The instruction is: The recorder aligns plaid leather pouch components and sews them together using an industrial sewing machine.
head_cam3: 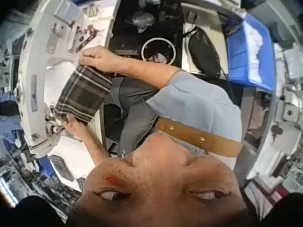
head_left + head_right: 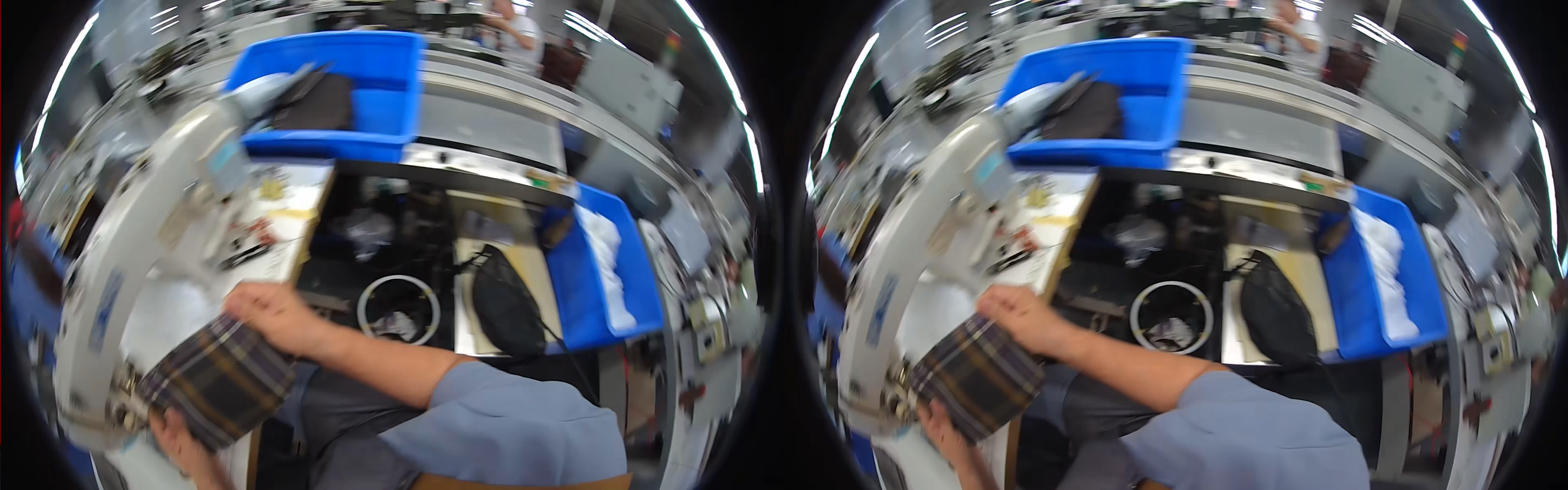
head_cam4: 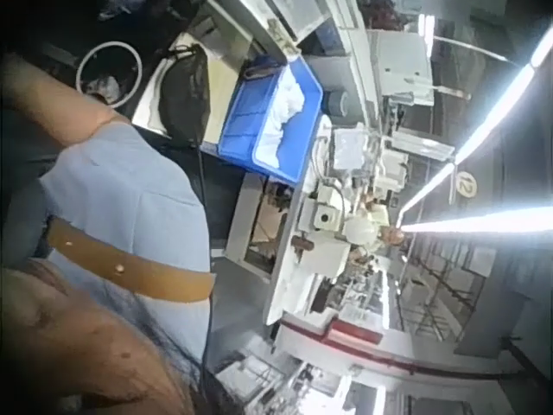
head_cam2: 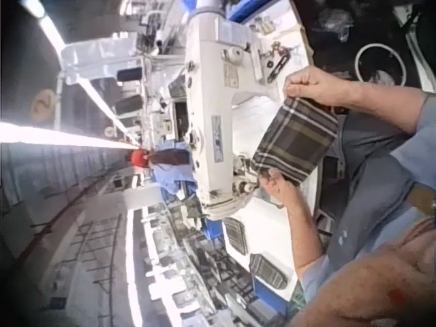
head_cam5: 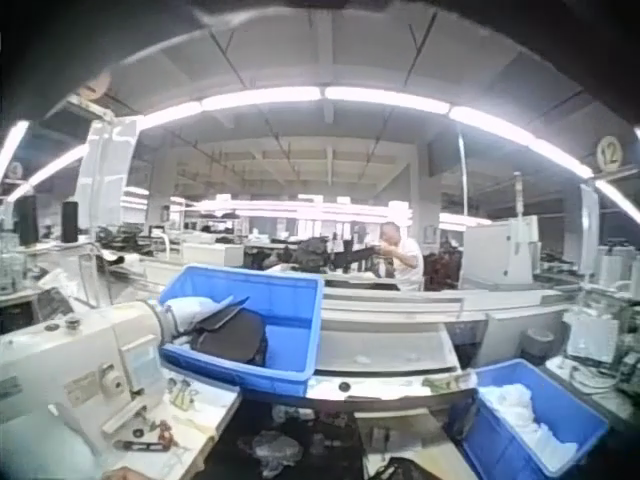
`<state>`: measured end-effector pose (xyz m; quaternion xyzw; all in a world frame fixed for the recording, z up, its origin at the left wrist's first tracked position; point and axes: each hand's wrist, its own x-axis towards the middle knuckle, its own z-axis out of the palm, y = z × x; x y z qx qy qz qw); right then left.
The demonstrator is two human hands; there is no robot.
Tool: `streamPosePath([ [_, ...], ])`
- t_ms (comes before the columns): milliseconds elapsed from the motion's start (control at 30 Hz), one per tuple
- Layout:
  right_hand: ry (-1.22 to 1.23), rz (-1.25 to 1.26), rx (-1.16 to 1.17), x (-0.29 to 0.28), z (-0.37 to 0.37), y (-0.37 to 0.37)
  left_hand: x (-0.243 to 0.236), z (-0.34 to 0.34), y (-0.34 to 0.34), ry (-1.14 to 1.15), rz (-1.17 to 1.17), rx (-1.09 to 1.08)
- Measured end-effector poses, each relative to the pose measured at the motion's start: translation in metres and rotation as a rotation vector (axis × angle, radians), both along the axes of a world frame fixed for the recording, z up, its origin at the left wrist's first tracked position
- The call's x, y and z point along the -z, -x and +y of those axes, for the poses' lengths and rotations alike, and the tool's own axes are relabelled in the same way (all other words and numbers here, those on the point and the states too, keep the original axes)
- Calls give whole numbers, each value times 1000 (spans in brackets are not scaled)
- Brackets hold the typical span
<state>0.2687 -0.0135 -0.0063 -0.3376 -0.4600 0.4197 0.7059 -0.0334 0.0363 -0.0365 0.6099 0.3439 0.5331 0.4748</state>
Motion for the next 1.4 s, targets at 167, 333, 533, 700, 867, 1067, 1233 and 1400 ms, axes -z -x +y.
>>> streamPosePath([
  [167,-67,-4,106,40,-10,-2,-11,1,-1,38,451,-367],
  [333,-15,-200,222,49,-40,-11,-9,12,-1,-27,291,-125],
  [533,36,-164,190,64,-60,-11,-10,11,5,106,324,84],
  [700,95,-246,83,47,-66,-2,46,112,57,-800,-158,1006],
  [867,-153,-504,185,60,-69,16,4,21,22,93,463,231],
  [1067,-44,-718,253,61,-83,20,7,32,1,283,438,247],
  [1233,-117,-497,285,39,-81,28,75,98,107,306,258,424],
  [1400,-110,-391,315,54,-77,28,32,37,38,377,211,379],
])
